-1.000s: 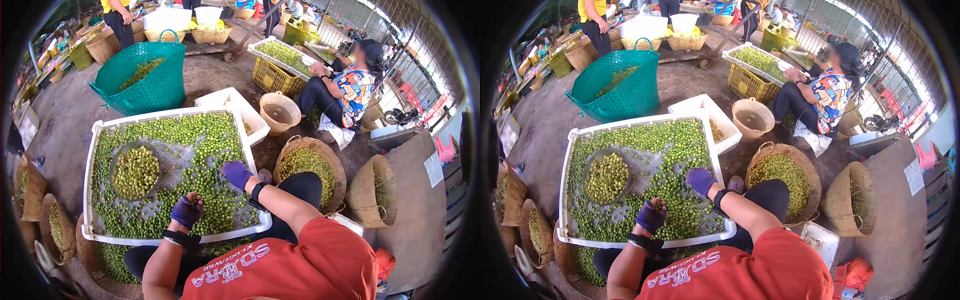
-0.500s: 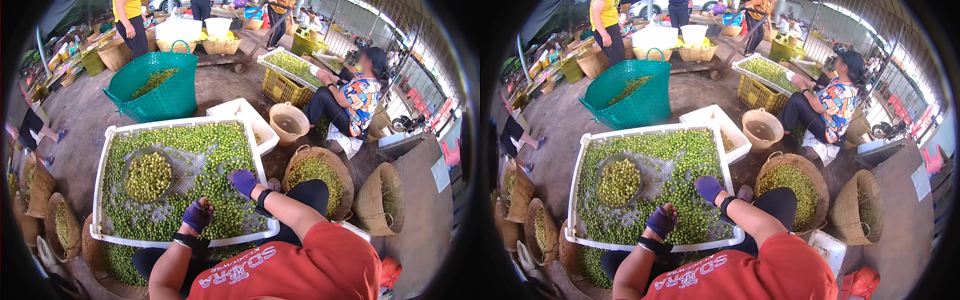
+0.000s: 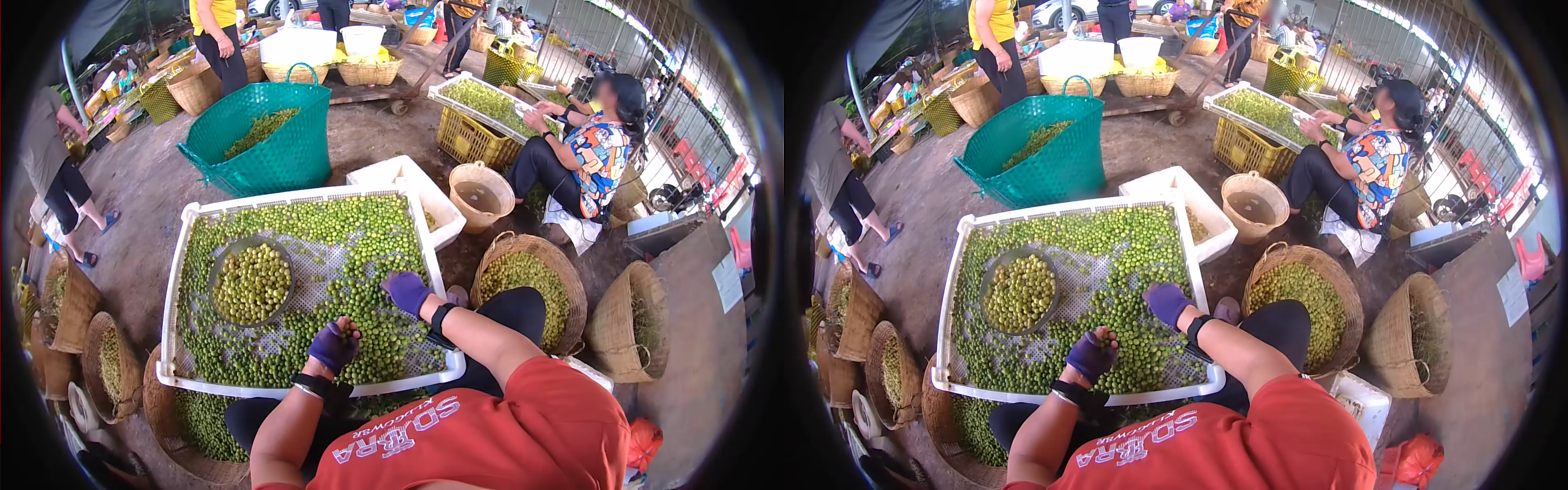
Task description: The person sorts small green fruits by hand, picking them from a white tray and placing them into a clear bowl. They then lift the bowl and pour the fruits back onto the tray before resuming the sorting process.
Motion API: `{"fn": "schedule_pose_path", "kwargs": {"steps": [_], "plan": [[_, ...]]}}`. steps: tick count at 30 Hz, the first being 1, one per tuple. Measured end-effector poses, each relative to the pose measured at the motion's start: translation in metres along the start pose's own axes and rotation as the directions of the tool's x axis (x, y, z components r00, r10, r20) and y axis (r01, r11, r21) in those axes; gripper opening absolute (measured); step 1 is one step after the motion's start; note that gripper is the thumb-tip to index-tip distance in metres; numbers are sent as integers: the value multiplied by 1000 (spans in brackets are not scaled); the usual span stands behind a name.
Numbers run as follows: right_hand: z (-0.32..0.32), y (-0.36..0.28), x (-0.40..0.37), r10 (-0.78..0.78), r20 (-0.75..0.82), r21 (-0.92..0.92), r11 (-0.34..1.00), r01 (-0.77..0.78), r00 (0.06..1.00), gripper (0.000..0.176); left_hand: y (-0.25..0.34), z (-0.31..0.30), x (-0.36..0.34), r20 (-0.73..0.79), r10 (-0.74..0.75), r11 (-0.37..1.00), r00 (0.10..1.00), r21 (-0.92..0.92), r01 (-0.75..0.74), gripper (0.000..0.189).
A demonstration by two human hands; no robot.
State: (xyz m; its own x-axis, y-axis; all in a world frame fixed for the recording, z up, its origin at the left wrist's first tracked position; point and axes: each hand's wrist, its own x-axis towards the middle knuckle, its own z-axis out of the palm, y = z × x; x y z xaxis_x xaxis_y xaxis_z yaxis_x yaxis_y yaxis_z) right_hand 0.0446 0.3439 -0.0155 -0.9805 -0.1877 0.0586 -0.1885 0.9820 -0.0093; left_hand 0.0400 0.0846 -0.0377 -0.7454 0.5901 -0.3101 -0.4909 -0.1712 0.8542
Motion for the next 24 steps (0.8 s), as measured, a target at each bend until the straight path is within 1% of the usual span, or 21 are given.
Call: {"fn": "schedule_pose_path", "kwargs": {"steps": [2, 3, 4, 6, 7, 8, 9, 10, 11, 12, 13, 14, 15, 16, 17, 18, 19, 20, 21, 22, 24], "plan": [[-6, 2, -3, 35, -32, 112, 993, -31, 999, 14, 10, 6, -5, 7, 14, 1000, 1000, 28, -14, 15], [-8, 1, -4, 52, -46, 171, 984, -43, 998, 14, 16, 7, -7, -9, -113, 978, 994, -179, 109, 13], [-12, 0, -5, 64, -53, 190, 980, -53, 997, 14, 26, 14, -10, 0, -238, 898, 971, -380, 220, 12], [-21, -1, -8, 91, -62, 225, 972, -74, 994, 15, 28, 17, -11, 23, -179, 921, 984, -349, 176, 11], [-26, -2, -11, 64, -68, 203, 978, -49, 996, 14, 27, 16, -13, 35, -152, 930, 988, -333, 155, 11], [-31, -3, -14, 33, -75, 184, 983, -19, 997, 15, 7, -3, -2, 88, -138, 970, 987, -191, 152, 11], [-33, -3, -13, -8, -83, 169, 985, 22, 997, 16, -25, -19, 27, 28, 31, 999, 999, 36, -32, 13], [-15, 5, -9, -64, -1, 42, 997, 64, 998, 17, -16, -14, 20, 278, 327, 654, 903, 624, -429, 13], [-15, 34, -2, 28, -85, 183, 983, -12, 996, 18, -5, -8, 11, 484, 571, -97, 664, 842, -531, 13], [17, 27, -7, 99, -58, 395, 916, -68, 993, 19, 20, 5, -11, 364, 439, 52, 821, 902, -428, 12], [27, 41, -5, 241, -109, 578, 805, -136, 965, 20, 12, -1, -4, 278, 390, 303, 878, 862, -407, 13], [21, 52, -8, 237, -184, 462, 877, -129, 954, 23, 37, 16, -17, 183, 428, 298, 885, 896, -330, 13], [-12, 47, -10, 329, -196, 364, 899, -243, 924, 23, 27, 7, -12, 225, 481, 241, 847, 895, -375, 17], [-13, 58, -7, 318, -262, 374, 904, -208, 911, 23, 16, -1, -7, 247, 510, 271, 824, 863, -426, 16], [-10, 69, -7, 312, -330, 382, 907, -176, 891, 23, 8, -8, 1, 92, 273, 794, 958, 540, -278, 14], [-15, 73, -2, 340, -266, 373, 899, -229, 902, 23, 0, -14, 9, -72, 10, 1000, 997, 5, -10, 13], [-20, 75, 4, 367, -204, 356, 892, -280, 908, 23, 31, 7, -4, -12, -358, 734, 934, -622, 274, 11], [-20, 74, 7, 345, -231, 369, 896, -247, 910, 23, 26, 9, -9, -16, -55, 990, 998, -130, 52, 11], [-18, 73, 12, 322, -239, 387, 897, -215, 916, 21, 30, 10, -6, -48, -244, 881, 969, -429, 201, 7], [-19, 72, 19, 262, -251, 369, 916, -159, 932, 19, 18, 2, -1, -53, -72, 989, 996, -132, 64, 6], [-15, 69, 32, 175, -229, 351, 933, -86, 957, 16, 4, -5, 2, 1, 81, 982, 997, 171, -80, 7]]}}
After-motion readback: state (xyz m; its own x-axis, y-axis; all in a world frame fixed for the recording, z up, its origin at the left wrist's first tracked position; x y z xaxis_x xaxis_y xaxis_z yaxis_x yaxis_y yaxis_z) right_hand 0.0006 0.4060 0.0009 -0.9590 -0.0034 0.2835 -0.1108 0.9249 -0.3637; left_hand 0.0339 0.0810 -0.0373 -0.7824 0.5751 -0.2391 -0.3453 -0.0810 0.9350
